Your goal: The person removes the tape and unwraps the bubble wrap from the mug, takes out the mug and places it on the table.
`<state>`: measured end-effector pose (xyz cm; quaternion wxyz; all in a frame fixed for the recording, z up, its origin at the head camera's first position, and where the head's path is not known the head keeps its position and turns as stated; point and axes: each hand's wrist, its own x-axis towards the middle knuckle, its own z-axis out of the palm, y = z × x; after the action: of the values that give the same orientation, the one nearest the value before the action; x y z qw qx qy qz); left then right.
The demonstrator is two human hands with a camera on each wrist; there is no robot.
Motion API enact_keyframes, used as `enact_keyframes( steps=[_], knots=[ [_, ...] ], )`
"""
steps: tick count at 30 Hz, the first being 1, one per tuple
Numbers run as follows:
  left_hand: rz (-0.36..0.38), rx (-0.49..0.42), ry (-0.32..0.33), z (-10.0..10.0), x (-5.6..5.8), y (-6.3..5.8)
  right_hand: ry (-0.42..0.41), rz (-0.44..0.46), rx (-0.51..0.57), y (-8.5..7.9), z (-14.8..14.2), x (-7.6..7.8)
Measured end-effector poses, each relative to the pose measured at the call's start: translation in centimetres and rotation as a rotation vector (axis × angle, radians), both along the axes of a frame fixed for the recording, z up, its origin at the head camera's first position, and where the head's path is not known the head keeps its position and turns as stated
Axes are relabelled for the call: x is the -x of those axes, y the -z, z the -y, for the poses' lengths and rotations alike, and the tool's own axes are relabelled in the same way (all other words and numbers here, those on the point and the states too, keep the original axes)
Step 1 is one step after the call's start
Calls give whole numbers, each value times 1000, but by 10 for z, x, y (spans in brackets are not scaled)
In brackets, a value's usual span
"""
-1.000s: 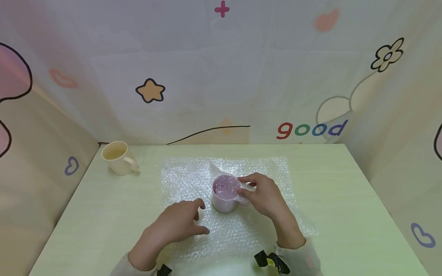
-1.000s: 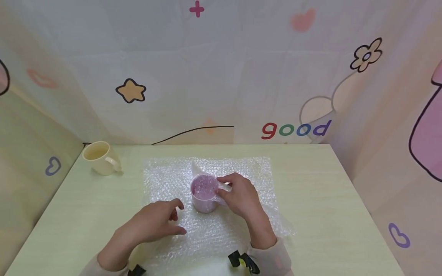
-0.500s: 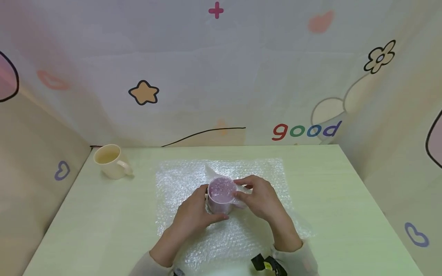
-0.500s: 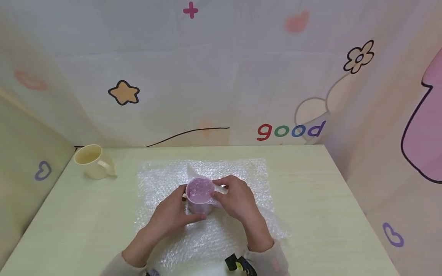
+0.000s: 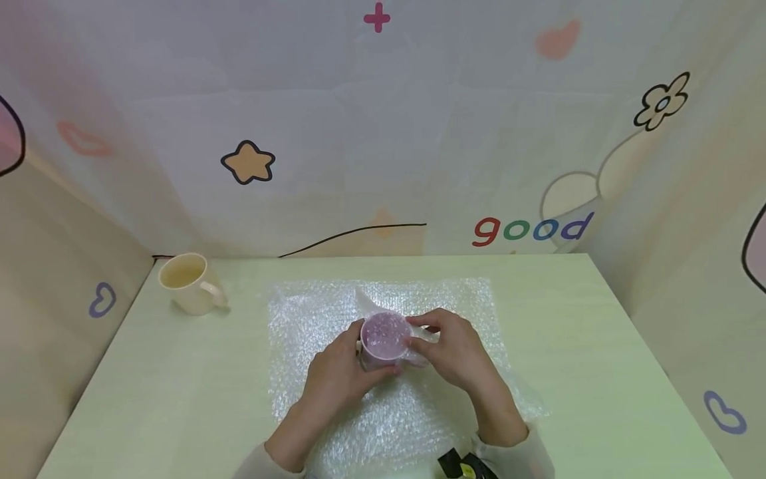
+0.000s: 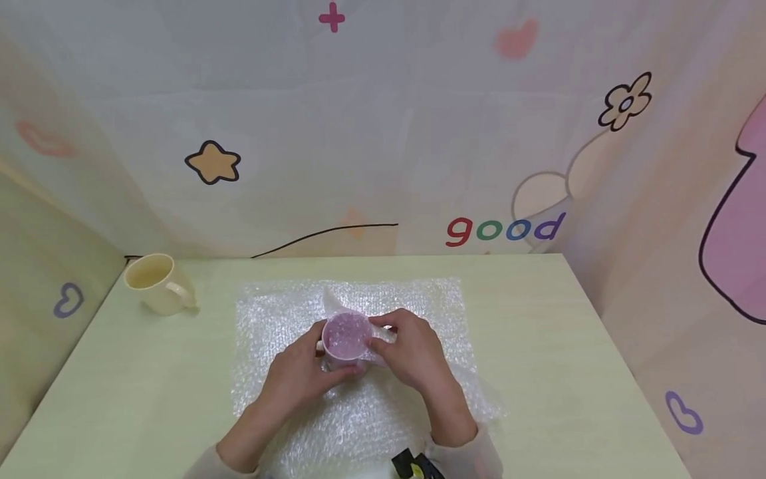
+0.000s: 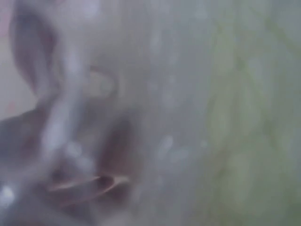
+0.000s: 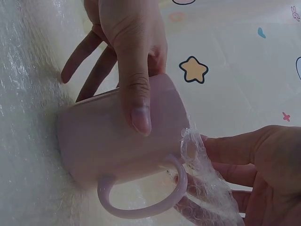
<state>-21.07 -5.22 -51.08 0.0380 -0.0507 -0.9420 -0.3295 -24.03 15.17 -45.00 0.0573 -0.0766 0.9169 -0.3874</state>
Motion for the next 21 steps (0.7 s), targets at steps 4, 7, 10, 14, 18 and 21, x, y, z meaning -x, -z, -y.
enact_keyframes(
  steps=[4,7,10,14,18,21],
  knots=[
    [-2,-4,-21,-1,0,1,-5,-4,-2,-1,0,0],
    [-22,-12,-18,-1,-1,1,-4,-14,-7,0,-1,-1],
    [-27,-17,-13,-2,-2,0,-25,-36,-8,1,-3,-2],
    [-19,-11,-16,-2,-1,1,-75,-66,-15,1,-4,-3],
    [-19,-8,-13,-1,0,1,-117,-89,-29,2,-4,-1],
    [-16,-13,-14,1,0,2,-153,-95,-22,3,-4,0]
  ],
)
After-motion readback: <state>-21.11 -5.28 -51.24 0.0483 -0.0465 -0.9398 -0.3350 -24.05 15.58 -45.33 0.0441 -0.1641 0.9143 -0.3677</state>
